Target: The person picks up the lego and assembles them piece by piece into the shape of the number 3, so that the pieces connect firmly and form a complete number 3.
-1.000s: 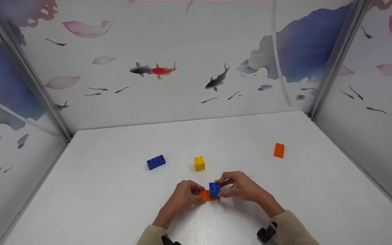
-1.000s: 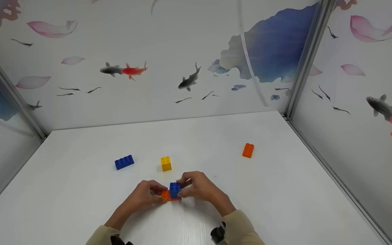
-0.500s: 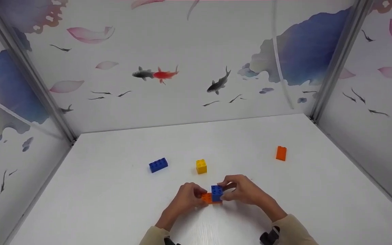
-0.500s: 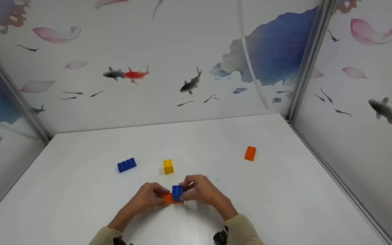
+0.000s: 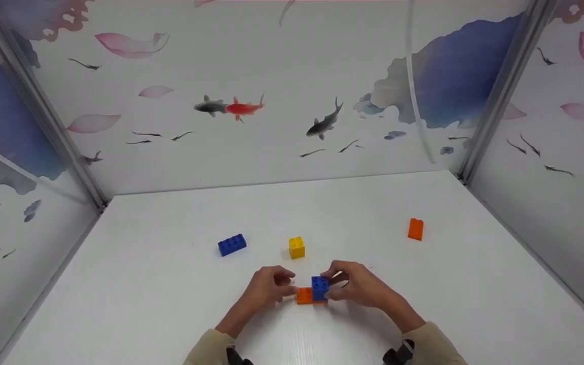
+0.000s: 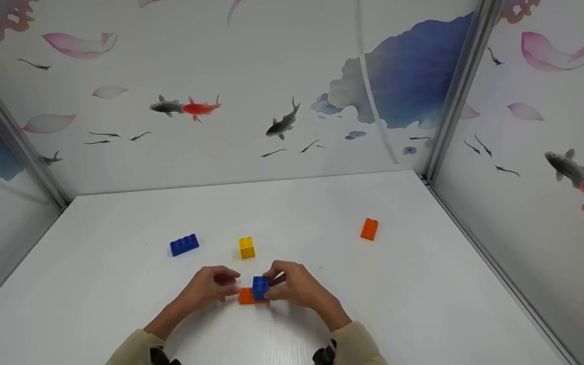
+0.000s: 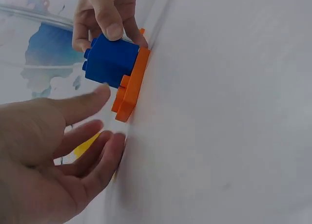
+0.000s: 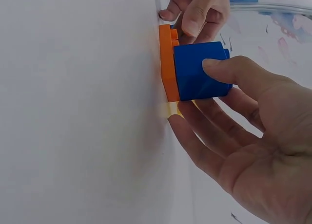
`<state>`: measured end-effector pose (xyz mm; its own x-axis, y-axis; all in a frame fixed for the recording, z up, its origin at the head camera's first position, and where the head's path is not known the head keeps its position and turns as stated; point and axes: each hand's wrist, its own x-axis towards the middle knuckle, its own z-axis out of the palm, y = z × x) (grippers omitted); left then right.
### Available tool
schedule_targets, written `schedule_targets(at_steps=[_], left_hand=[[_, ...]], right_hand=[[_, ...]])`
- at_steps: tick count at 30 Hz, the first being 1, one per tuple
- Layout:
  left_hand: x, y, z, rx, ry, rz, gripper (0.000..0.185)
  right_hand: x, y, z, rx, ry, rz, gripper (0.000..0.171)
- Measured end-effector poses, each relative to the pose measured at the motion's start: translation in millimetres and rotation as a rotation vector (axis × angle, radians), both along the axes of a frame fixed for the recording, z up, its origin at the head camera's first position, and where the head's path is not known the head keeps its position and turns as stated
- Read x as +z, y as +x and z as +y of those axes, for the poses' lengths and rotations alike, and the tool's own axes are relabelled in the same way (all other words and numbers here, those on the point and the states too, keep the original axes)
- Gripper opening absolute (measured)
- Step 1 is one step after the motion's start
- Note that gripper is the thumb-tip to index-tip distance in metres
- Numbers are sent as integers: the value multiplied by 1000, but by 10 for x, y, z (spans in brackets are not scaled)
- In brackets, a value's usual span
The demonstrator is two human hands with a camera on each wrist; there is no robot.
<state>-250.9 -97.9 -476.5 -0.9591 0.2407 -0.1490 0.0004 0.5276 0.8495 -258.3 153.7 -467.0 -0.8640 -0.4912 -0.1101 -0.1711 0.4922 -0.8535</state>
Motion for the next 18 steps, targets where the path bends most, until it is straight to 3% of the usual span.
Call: schedule_targets(at_steps=[7,13,18], left_hand=[[53,-92,-299,237,-27,95,32],[131,-141,-520,250,-40,117,38],[146,-204,-682,249,-25,209,42]], right_hand=[[-22,-23,4,19,-25,-29,28],[-55,-37,60,37,-78,-41,28],[-76,-47,71,37,-100,-41,30]])
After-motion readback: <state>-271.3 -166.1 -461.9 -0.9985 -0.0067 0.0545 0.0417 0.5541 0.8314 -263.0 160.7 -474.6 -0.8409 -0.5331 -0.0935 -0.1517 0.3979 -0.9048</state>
